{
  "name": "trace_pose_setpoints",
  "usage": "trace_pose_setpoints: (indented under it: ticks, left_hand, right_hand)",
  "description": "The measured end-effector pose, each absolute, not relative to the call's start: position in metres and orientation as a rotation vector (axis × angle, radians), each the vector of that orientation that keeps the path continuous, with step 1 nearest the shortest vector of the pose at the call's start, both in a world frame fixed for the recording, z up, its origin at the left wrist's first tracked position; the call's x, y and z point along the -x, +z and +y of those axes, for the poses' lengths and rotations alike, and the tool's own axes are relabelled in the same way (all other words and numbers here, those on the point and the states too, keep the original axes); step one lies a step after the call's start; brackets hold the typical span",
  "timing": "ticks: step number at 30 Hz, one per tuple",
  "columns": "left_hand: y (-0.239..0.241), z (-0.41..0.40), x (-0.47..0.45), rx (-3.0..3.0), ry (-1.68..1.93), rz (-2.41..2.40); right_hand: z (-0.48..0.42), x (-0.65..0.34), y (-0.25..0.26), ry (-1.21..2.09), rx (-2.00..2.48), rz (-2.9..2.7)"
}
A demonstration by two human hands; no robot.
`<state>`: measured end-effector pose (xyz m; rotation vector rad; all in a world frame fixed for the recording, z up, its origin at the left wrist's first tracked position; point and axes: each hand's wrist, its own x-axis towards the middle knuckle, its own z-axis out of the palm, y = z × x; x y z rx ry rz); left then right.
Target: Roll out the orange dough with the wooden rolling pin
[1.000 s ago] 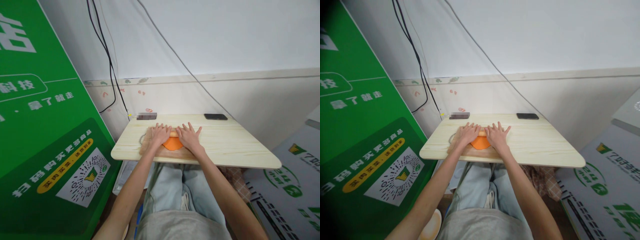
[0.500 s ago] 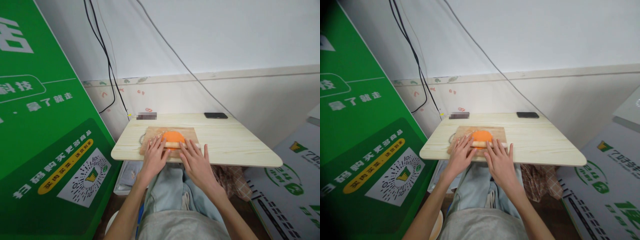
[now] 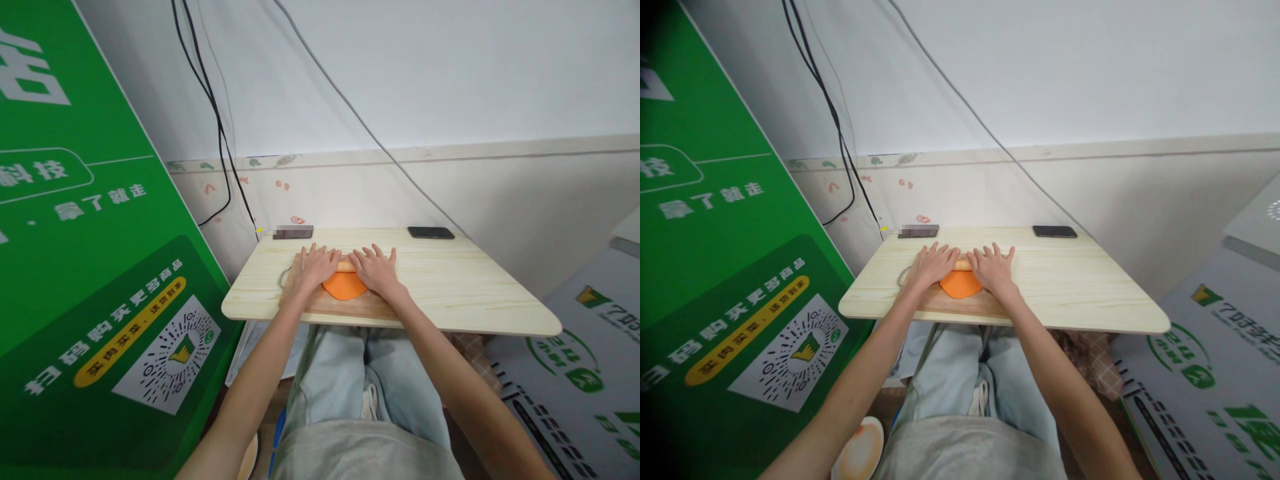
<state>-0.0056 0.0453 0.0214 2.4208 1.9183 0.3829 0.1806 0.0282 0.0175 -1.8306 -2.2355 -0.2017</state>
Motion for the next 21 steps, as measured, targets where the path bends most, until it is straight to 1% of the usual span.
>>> trace_pose_setpoints:
  ticks: [4,9,12,16,21]
  left_hand:
    - [0.026,0.063,0.004,-2.385,0.329,1.932]
    - [0.024,0.056,0.004,-2.436,0.297,1.936]
    - [0.016,0.032,0.007,-2.475,0.399,1.932]
    - [-0.003,-0.023,0.014,-2.537,0.612,1.871]
    - [-0.020,-0.074,0.017,-2.550,0.754,1.876]
  right_hand:
    - [0.047,-0.179,0.022,-0.194,1.889,-2.297]
    - [0.032,-0.179,0.023,-0.265,1.849,-2.271]
    - [0.006,-0.180,0.018,-0.284,1.793,-2.259]
    - [-0.042,-0.185,0.000,-0.342,1.699,-2.179]
    - [-0.091,-0.189,-0.018,-0.431,1.586,-2.133]
